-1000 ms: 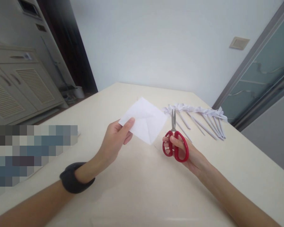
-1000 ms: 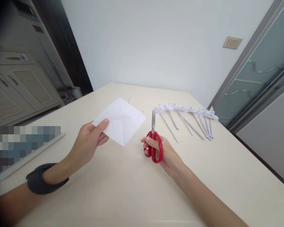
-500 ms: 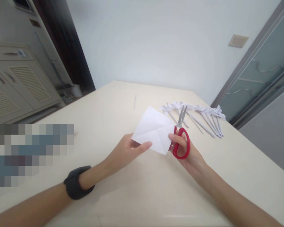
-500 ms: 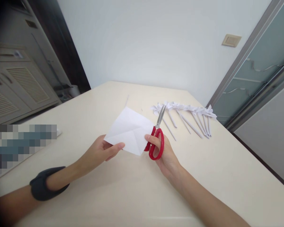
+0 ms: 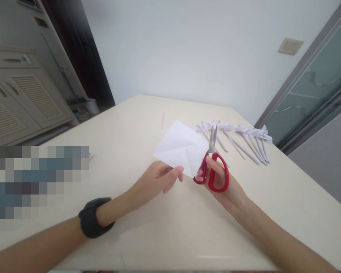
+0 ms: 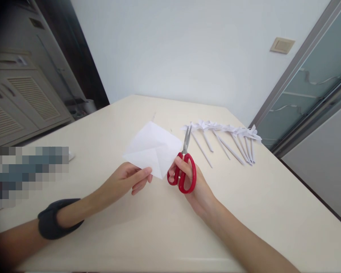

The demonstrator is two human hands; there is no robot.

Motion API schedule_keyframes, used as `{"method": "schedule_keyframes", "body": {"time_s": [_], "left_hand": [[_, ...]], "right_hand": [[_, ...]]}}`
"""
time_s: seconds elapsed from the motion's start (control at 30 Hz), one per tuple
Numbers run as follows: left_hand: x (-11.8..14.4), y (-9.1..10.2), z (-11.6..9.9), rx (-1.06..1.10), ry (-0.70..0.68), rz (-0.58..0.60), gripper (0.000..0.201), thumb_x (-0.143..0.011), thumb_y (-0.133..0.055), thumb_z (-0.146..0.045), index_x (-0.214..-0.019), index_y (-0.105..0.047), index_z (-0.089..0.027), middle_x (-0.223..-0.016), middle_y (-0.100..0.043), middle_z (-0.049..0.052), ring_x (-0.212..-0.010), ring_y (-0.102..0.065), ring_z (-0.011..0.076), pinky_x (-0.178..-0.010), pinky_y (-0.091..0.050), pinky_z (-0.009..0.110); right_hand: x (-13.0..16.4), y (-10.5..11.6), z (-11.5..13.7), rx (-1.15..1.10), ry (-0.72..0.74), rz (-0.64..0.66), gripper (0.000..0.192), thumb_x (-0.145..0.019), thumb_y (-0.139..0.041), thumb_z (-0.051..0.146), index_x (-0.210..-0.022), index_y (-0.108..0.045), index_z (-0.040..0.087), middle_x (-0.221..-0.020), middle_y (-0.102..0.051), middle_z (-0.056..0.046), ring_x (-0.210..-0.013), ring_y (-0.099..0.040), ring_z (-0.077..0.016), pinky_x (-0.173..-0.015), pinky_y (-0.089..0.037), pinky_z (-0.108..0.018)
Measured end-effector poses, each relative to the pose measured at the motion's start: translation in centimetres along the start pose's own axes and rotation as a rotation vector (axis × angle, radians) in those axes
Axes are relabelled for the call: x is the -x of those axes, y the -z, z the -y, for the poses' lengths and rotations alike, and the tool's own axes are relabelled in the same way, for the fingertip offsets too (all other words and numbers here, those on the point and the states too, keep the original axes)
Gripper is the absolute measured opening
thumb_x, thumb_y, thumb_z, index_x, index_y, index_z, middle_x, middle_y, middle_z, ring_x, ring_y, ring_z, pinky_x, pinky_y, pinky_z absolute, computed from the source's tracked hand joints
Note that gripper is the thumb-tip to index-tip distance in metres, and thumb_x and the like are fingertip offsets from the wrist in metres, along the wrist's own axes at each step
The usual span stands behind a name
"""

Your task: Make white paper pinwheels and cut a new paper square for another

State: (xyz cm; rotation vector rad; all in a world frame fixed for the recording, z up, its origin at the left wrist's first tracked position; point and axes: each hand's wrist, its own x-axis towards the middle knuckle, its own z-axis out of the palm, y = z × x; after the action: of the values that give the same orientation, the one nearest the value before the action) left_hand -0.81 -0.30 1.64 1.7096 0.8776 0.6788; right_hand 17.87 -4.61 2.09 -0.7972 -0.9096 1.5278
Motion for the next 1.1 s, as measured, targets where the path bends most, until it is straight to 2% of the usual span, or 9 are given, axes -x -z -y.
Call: {"method": "schedule_keyframes", "body": {"time_s": [0.1,0.23,0.43,0.57,0.73,0.9,1.1], "left_hand": [[-0.2,0.9,-0.6,-0.007,-0.049,-0.146,0.039,-0.088,-0.043,-0.041,-0.060,-0.054,-0.015,-0.040,-0.038,-0.006,-0.043,-0.038,0.0071,-0.051,-0.034,0.023],[-0.5,1.8,-1.3,0.021,-0.105,-0.301,0.036,-0.087,-0.046,-0.037,-0.059,-0.053,-0.016,-0.041,-0.037,-0.006,-0.042,-0.037,0.0067,-0.051,-0.033,0.022],[-0.3,2.2,-1.7,0.048,-0.169,-0.423,0.032,-0.087,-0.048,-0.029,-0.058,-0.052,-0.017,-0.040,-0.037,-0.005,-0.041,-0.037,0.0071,-0.048,-0.033,0.023],[-0.2,2.1,-1.8,0.092,-0.223,-0.511,0.031,-0.086,-0.048,-0.027,-0.057,-0.053,-0.017,-0.039,-0.036,-0.005,-0.040,-0.036,0.0073,-0.046,-0.033,0.023],[-0.3,2.2,-1.8,0.097,-0.242,-0.538,0.031,-0.085,-0.047,-0.025,-0.056,-0.053,-0.017,-0.038,-0.035,-0.005,-0.039,-0.036,0.0074,-0.044,-0.033,0.023],[-0.2,2.2,-1.8,0.096,-0.223,-0.543,0.031,-0.085,-0.047,-0.027,-0.056,-0.053,-0.017,-0.038,-0.035,-0.005,-0.040,-0.035,0.0077,-0.045,-0.034,0.022],[-0.1,2.2,-1.9,0.086,-0.196,-0.517,0.031,-0.085,-0.047,-0.031,-0.057,-0.051,-0.018,-0.039,-0.035,-0.005,-0.040,-0.035,0.0090,-0.046,-0.034,0.024]], "right_hand": [[-0.3,0.4,-0.2,-0.038,-0.095,0.051,0.037,-0.089,-0.041,0.045,-0.076,-0.059,0.015,-0.075,-0.055,-0.002,-0.061,-0.048,-0.0092,-0.060,-0.041,-0.023],[-0.3,0.6,-0.6,0.036,-0.140,0.130,0.048,-0.089,-0.033,0.053,-0.072,-0.057,0.015,-0.063,-0.055,-0.002,-0.050,-0.046,-0.0089,-0.051,-0.038,-0.022],[-0.2,0.8,-1.3,0.183,-0.169,0.231,0.060,-0.090,-0.019,0.055,-0.072,-0.058,0.014,-0.054,-0.054,-0.002,-0.046,-0.048,-0.0098,-0.050,-0.039,-0.023],[-0.1,0.9,-1.4,0.247,-0.163,0.311,0.062,-0.091,-0.016,0.055,-0.074,-0.059,0.013,-0.053,-0.054,-0.002,-0.044,-0.048,-0.0096,-0.047,-0.036,-0.023],[0.5,0.8,-1.1,0.332,-0.192,0.353,0.055,-0.091,-0.025,0.051,-0.078,-0.060,0.012,-0.053,-0.053,0.000,-0.045,-0.047,-0.0086,-0.048,-0.035,-0.022],[0.4,0.9,-1.2,0.270,-0.198,0.324,0.062,-0.091,-0.017,0.054,-0.083,-0.061,0.011,-0.056,-0.053,-0.001,-0.044,-0.042,-0.0088,-0.048,-0.033,-0.024],[0.8,0.9,-1.3,0.307,-0.157,0.383,0.060,-0.090,-0.019,0.056,-0.093,-0.061,0.013,-0.070,-0.058,-0.004,-0.061,-0.050,-0.0118,-0.063,-0.038,-0.027]]}}
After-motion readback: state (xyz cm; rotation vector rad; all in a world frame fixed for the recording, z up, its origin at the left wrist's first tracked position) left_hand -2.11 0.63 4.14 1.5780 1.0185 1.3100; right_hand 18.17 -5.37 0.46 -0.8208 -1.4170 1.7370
